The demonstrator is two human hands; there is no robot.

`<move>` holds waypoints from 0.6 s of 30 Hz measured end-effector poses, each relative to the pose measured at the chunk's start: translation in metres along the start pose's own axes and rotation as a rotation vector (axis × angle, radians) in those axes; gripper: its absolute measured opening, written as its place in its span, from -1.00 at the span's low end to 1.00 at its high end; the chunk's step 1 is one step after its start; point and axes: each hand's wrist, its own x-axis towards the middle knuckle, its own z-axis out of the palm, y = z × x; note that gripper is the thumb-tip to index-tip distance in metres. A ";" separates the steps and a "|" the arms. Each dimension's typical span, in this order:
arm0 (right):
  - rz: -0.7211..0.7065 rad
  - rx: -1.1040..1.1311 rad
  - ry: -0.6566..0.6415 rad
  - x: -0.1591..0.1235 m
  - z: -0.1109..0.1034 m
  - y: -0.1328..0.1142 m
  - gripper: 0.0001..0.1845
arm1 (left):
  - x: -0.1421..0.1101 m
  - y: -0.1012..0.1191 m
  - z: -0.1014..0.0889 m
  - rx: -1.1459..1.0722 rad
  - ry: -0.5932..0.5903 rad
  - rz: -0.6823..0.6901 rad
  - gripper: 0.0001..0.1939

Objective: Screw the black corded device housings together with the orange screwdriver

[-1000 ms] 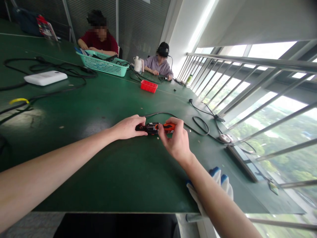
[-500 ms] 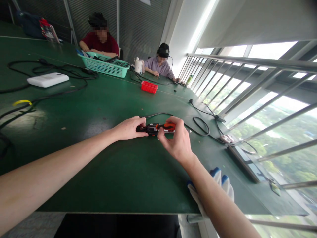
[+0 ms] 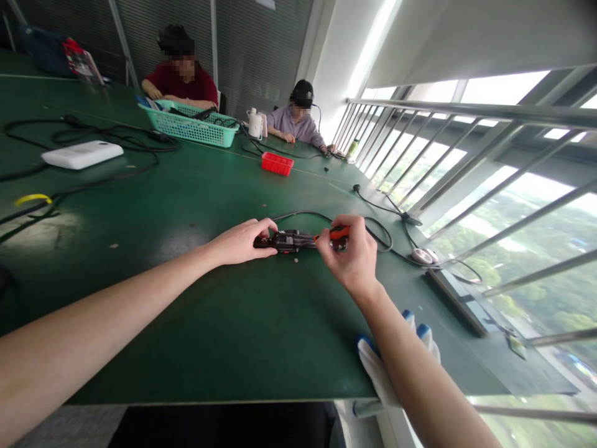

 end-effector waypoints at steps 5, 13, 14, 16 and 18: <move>-0.037 0.014 -0.048 0.000 0.001 -0.002 -0.85 | 0.000 0.000 0.000 0.001 0.010 -0.007 -0.53; -0.102 -0.035 -0.044 0.002 -0.002 0.000 -0.82 | 0.000 0.003 -0.001 0.005 0.011 -0.016 -0.51; -0.112 -0.035 -0.046 0.002 -0.003 0.000 -0.77 | 0.000 0.003 -0.001 0.006 0.012 -0.019 -0.51; -0.105 -0.004 -0.053 0.002 -0.002 0.000 -0.64 | 0.000 0.002 -0.001 0.007 0.008 -0.019 -0.50; -0.077 0.023 -0.075 0.002 -0.001 0.000 -0.56 | 0.000 0.001 -0.001 0.008 0.005 -0.022 -0.50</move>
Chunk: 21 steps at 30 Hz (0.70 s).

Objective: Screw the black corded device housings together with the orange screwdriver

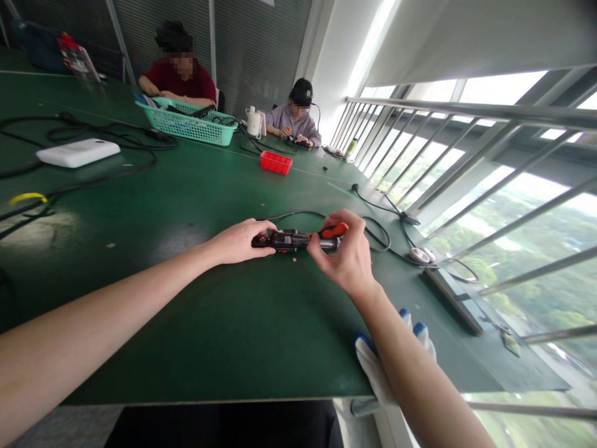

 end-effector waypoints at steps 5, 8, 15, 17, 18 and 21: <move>0.143 -0.013 0.097 -0.002 0.003 0.001 -0.69 | 0.000 -0.001 0.000 -0.003 0.006 0.018 -0.50; 0.185 -0.010 0.141 -0.003 0.005 0.001 -0.69 | 0.000 -0.002 0.001 0.000 0.012 0.027 -0.49; 0.175 -0.020 0.092 -0.003 0.010 0.004 -0.70 | 0.001 -0.003 0.002 0.004 0.023 0.064 -0.49; 0.176 -0.020 0.116 -0.003 0.009 0.003 -0.70 | 0.000 -0.002 0.001 0.004 0.025 0.072 -0.50; 0.174 -0.022 0.126 -0.003 0.008 0.003 -0.70 | 0.000 -0.002 0.001 0.005 0.026 0.073 -0.50; 0.177 -0.029 0.152 -0.003 0.006 0.000 -0.72 | 0.000 0.000 -0.001 0.005 0.026 0.071 -0.51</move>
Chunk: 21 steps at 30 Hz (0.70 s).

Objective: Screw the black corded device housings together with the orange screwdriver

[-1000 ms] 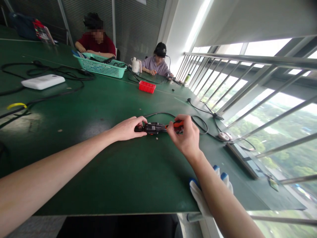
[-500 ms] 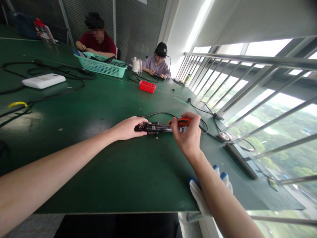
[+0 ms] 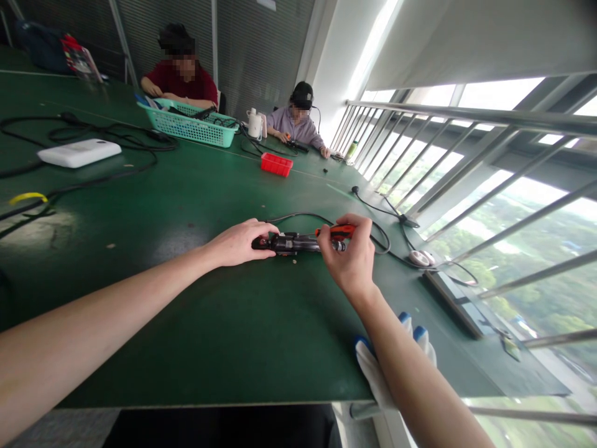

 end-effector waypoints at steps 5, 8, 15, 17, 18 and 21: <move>-0.005 -0.001 0.033 -0.001 -0.001 -0.002 -0.72 | 0.000 0.002 -0.001 0.002 -0.001 0.005 -0.51; -0.029 -0.012 -0.011 -0.001 0.001 -0.001 -0.73 | 0.000 0.002 -0.001 0.005 0.006 -0.010 -0.50; -0.069 0.256 -0.103 -0.003 0.002 -0.005 -0.56 | 0.000 0.003 -0.002 0.008 0.003 0.010 -0.51; -0.080 0.264 -0.126 -0.004 0.002 -0.005 -0.61 | -0.001 0.003 -0.002 0.015 0.001 0.008 -0.50; -0.076 0.262 -0.126 -0.003 0.001 -0.005 -0.66 | -0.001 0.002 -0.002 0.019 0.001 0.012 -0.50; -0.131 0.297 -0.031 0.001 -0.003 0.002 -0.84 | 0.000 -0.002 0.001 0.021 0.029 0.037 -0.50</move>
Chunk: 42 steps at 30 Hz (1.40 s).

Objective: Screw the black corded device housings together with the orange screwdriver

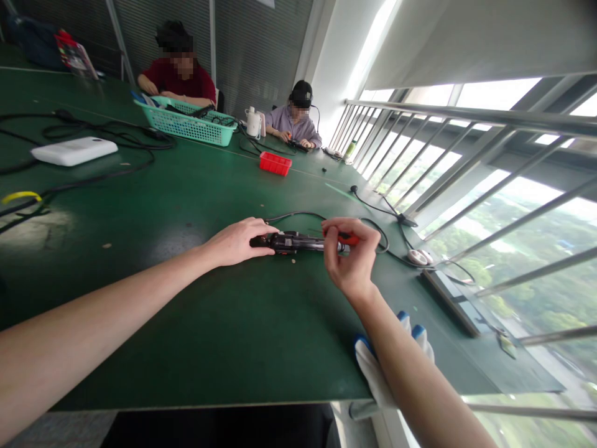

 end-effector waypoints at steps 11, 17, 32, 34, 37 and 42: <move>-0.094 -0.341 -0.691 0.000 0.017 0.026 -0.38 | 0.007 -0.006 0.007 0.068 -0.001 0.097 -0.50; 0.065 -0.489 -0.774 0.008 0.006 0.055 -0.48 | 0.003 0.006 0.006 0.138 0.085 0.001 -0.34; 0.586 -0.923 -0.786 0.009 -0.052 0.116 -0.44 | 0.002 0.005 0.006 0.100 -0.004 -0.046 -0.44; 0.581 -0.921 -0.800 0.010 -0.054 0.113 -0.45 | 0.002 0.005 0.006 0.104 -0.005 -0.046 -0.45; 0.594 -0.877 -0.828 0.013 -0.056 0.111 -0.50 | 0.002 0.006 0.006 0.111 -0.004 -0.053 -0.46; 0.566 -0.842 -0.857 0.013 -0.058 0.111 -0.55 | 0.003 0.005 0.006 0.108 -0.008 -0.047 -0.47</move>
